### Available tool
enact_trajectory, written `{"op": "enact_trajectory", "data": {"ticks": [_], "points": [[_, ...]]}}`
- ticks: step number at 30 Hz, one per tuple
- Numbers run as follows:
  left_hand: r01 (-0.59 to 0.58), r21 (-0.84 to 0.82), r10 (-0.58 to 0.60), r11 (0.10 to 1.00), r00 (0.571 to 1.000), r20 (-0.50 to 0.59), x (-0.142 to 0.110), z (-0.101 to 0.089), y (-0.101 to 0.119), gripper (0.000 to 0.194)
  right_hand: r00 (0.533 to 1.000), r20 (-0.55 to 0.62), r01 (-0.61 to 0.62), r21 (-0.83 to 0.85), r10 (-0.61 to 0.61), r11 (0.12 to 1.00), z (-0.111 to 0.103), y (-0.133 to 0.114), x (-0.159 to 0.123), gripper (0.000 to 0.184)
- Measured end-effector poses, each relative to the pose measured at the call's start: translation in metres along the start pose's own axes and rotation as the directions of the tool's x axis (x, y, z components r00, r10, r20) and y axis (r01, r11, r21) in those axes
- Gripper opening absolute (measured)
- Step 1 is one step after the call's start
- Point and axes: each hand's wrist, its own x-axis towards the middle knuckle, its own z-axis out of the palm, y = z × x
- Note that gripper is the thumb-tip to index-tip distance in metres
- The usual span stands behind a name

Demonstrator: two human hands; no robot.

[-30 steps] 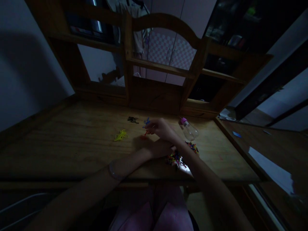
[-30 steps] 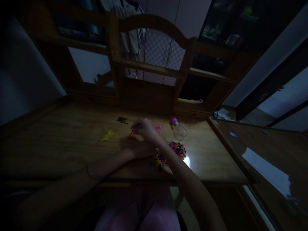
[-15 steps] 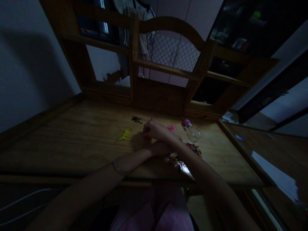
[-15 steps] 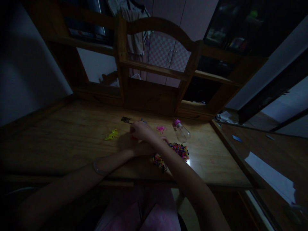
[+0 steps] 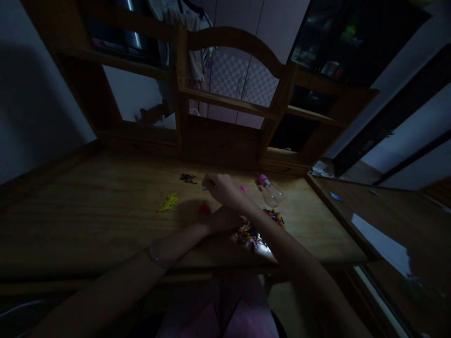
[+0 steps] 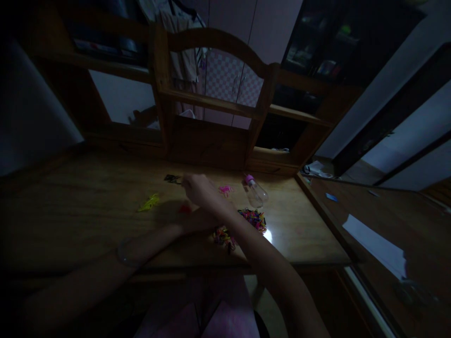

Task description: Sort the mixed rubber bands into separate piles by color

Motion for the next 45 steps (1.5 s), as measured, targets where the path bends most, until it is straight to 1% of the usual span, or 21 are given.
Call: {"op": "enact_trajectory", "data": {"ticks": [1,2,4,6,7,9,10,12,14,17,21,23,25,27,29,33,38,45], "points": [[-0.002,-0.004,0.002,1.000,1.000,0.014,0.002,0.000,0.000,0.016,0.993,-0.119,-0.007,0.037,0.011,0.999,-0.013,0.003,-0.004,0.023],[0.002,-0.004,-0.002,1.000,1.000,0.025,0.004,-0.001,0.001,0.020,0.980,-0.200,-0.009,0.062,0.021,0.998,-0.028,0.008,-0.009,0.022],[0.030,-0.007,-0.030,1.000,0.999,0.035,0.008,-0.004,0.002,0.025,0.954,-0.298,-0.021,0.075,0.043,0.997,-0.060,0.022,-0.022,0.022],[0.068,-0.017,-0.067,0.998,0.997,0.039,0.012,-0.007,0.002,0.025,0.941,-0.325,-0.074,0.061,0.090,0.995,-0.086,0.039,-0.041,0.021],[0.084,-0.021,-0.083,0.996,0.996,0.034,0.013,-0.008,0.002,0.025,0.940,-0.320,-0.105,0.044,0.114,0.993,-0.095,0.049,-0.052,0.020],[0.103,-0.025,-0.102,0.994,0.995,0.014,0.014,-0.009,0.001,0.025,0.941,-0.299,-0.165,0.006,0.159,0.986,-0.102,0.066,-0.075,0.017],[0.104,-0.025,-0.104,0.994,0.995,-0.001,0.015,-0.009,0.000,0.025,0.938,-0.293,-0.193,-0.003,0.184,0.981,-0.099,0.074,-0.086,0.016],[0.104,-0.023,-0.105,0.994,0.994,-0.014,0.015,-0.008,-0.001,0.026,0.934,-0.280,-0.231,0.005,0.224,0.973,-0.087,0.086,-0.108,0.015],[0.109,-0.015,-0.109,0.994,0.994,0.014,0.015,-0.007,-0.003,0.025,0.932,-0.259,-0.254,0.029,0.252,0.967,-0.070,0.094,-0.128,0.016],[0.097,0.007,-0.097,0.995,0.992,0.078,0.016,-0.005,-0.005,0.024,0.929,-0.275,-0.249,0.025,0.246,0.968,-0.050,0.097,-0.151,0.016],[-0.003,0.046,-0.002,0.999,0.994,0.112,0.016,-0.002,-0.008,0.030,0.937,-0.279,-0.215,0.018,0.212,0.976,-0.039,0.093,-0.170,0.030],[-0.043,0.105,0.030,0.993,0.992,0.126,0.015,-0.002,-0.009,0.032,0.948,-0.261,-0.181,0.033,0.183,0.983,-0.036,0.091,-0.176,0.034],[-0.061,0.159,0.038,0.985,0.989,0.145,0.014,-0.001,-0.009,0.032,0.960,-0.229,-0.152,0.058,0.161,0.987,-0.031,0.089,-0.179,0.033],[-0.076,0.178,0.049,0.981,0.987,0.153,0.014,-0.001,-0.008,0.029,0.968,-0.204,-0.134,0.080,0.148,0.988,-0.026,0.086,-0.180,0.030],[-0.096,0.171,0.071,0.980,0.986,0.148,0.014,-0.001,-0.009,0.024,0.969,-0.203,-0.127,0.087,0.143,0.988,-0.021,0.084,-0.181,0.027],[-0.103,0.157,0.085,0.982,0.989,0.121,0.014,-0.002,-0.012,0.018,0.956,-0.240,-0.151,0.078,0.166,0.985,-0.016,0.081,-0.183,0.023],[-0.088,0.137,0.073,0.987,0.991,0.113,0.014,-0.004,-0.011,0.012,0.941,-0.272,-0.188,0.074,0.202,0.979,-0.019,0.077,-0.185,0.019],[-0.073,0.107,0.060,0.992,0.991,0.118,0.015,-0.007,-0.008,0.011,0.919,-0.323,-0.210,0.079,0.224,0.975,-0.023,0.074,-0.184,0.018]]}}
